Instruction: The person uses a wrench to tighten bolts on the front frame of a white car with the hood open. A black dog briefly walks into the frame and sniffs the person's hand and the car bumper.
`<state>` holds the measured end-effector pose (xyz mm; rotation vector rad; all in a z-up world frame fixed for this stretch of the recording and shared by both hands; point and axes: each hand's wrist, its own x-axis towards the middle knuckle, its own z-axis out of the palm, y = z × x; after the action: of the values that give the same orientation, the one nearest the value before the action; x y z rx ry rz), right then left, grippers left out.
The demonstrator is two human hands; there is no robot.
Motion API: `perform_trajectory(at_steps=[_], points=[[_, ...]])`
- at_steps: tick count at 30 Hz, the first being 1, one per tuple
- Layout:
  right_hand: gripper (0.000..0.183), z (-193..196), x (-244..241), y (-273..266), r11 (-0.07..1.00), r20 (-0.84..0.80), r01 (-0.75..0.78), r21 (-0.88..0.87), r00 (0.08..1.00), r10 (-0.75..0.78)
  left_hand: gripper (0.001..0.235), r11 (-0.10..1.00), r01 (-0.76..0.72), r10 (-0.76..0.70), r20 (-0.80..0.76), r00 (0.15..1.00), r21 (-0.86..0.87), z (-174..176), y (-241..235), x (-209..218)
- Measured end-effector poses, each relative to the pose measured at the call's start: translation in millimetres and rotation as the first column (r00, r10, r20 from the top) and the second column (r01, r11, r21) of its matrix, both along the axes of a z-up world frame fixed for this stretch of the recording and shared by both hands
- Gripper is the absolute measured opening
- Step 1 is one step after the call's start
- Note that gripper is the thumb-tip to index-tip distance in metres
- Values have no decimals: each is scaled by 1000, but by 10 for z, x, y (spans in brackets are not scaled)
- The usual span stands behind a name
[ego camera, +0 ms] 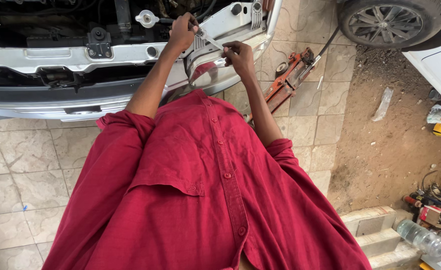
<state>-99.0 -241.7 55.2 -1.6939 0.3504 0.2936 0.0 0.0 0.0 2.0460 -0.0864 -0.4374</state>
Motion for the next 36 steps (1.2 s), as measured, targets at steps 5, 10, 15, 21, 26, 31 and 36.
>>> perform_trajectory(at_steps=[5, 10, 15, 21, 26, 31, 36], points=[[22, 499, 136, 318, 986, -33, -21, -164, 999, 16, 11, 1000, -10, 13, 132, 991, -23, -5, 12, -40], [19, 635, 279, 259, 969, -39, -104, -222, 994, 98, 24, 1000, -11, 14, 140, 990, -23, 137, 12, -83], [27, 726, 150, 556, 978, -232, -76, -192, 972, 30, 24, 999, -37, 38, 83, 996, -16, 151, -17, -39], [36, 630, -157, 1138, 982, -243, -30, 188, 967, 76, 21, 998, -55, 59, 112, 992, -39, 52, -26, -26], [30, 545, -14, 554, 997, -171, -10, -80, 985, -4, 17, 996, -71, 78, 132, 988, -60, 133, -27, -33], [24, 314, 331, 160, 943, -99, -126, -309, 990, 100, 17, 992, -61, 72, 106, 992, -108, 200, 40, -97], [24, 313, 447, 137, 914, -98, -195, -356, 980, 171, 19, 996, -70, 77, 148, 986, -52, 239, 18, -83]])
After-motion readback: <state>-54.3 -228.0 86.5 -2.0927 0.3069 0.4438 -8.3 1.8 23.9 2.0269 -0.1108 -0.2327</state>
